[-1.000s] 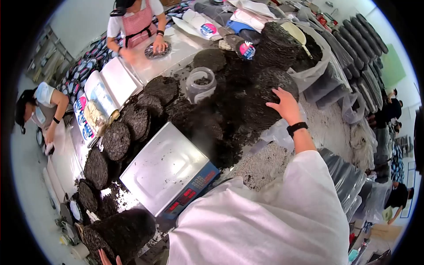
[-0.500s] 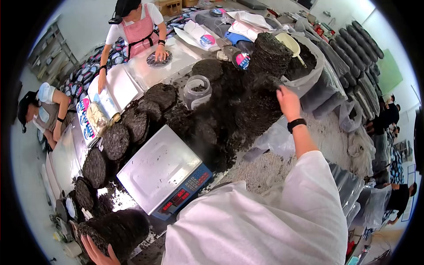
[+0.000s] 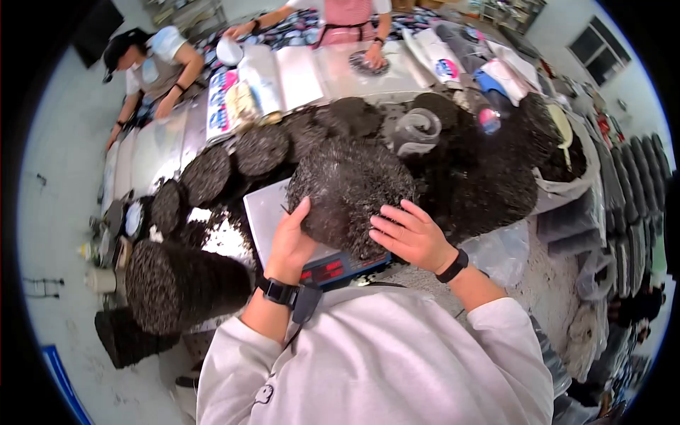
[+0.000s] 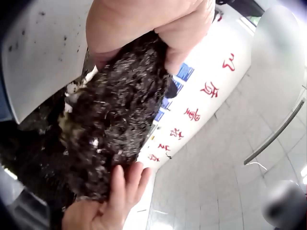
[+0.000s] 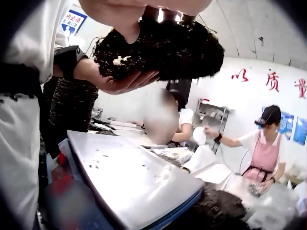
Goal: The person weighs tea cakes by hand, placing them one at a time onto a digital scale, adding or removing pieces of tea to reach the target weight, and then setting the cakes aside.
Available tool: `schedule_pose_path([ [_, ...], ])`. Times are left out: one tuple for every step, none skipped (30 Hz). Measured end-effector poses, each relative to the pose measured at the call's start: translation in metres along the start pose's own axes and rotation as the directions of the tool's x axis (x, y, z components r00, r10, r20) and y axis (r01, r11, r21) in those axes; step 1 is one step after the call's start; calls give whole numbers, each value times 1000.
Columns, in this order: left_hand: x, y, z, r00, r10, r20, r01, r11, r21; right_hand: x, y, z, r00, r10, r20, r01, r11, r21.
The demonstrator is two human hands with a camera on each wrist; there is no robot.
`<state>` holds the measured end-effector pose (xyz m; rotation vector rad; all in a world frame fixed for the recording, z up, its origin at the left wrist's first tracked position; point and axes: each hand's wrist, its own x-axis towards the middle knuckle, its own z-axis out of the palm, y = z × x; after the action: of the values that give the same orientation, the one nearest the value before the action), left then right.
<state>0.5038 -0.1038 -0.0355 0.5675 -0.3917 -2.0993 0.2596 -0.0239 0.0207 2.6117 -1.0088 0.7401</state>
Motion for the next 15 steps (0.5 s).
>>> schedule_pose_path([
  [-8, 5, 3, 997, 71, -42, -72, 997, -2, -3, -2, 7, 994, 65, 86, -68, 997, 29],
  [-16, 11, 1, 995, 82, -59, -82, 997, -1, -5, -7, 16, 995, 55, 84, -59, 997, 47],
  [-25, 16, -2, 990, 126, -59, -124, 992, 35, -8, -15, 24, 945, 328, 11, -326, 935, 140],
  [-32, 20, -5, 984, 169, -57, -165, 984, 70, -11, -22, 33, 814, 580, -27, -558, 793, 244],
  [-40, 23, -5, 978, 174, -116, -161, 980, 116, -13, -30, 43, 648, 759, 61, -634, 494, 595],
  [-46, 22, -9, 975, 176, -135, -161, 981, 109, -8, -30, 57, 521, 800, 299, -485, -11, 875],
  [-50, 19, -11, 974, 174, -147, -154, 979, 137, -7, -35, 60, 501, 731, 464, -220, -411, 885],
  [-53, 15, -12, 973, 172, -153, -147, 975, 166, -4, -40, 61, 530, 614, 585, 81, -724, 685],
  [-55, 9, -16, 962, 202, -185, -162, 964, 211, 4, -43, 64, 530, 608, 591, 76, -729, 680],
  [-56, 5, -18, 938, 285, -198, -221, 930, 294, 12, -45, 68, 473, 620, 626, -2, -710, 704],
  [-60, 10, -20, 944, 277, -179, -217, 931, 294, 18, -47, 71, 414, 632, 655, -84, -690, 719],
  [-66, 17, -20, 949, 272, -159, -217, 931, 295, 22, -49, 74, 420, 620, 662, -96, -695, 712],
  [-71, 23, -20, 943, 287, -169, -231, 929, 289, 26, -49, 78, 421, 597, 683, -119, -710, 694],
  [-77, 29, -19, 938, 303, -170, -234, 912, 337, 31, -49, 82, 421, 570, 705, -142, -727, 672],
  [-83, 34, -21, 933, 317, -173, -232, 893, 385, 36, -51, 81, 414, 567, 712, -164, -723, 671],
])
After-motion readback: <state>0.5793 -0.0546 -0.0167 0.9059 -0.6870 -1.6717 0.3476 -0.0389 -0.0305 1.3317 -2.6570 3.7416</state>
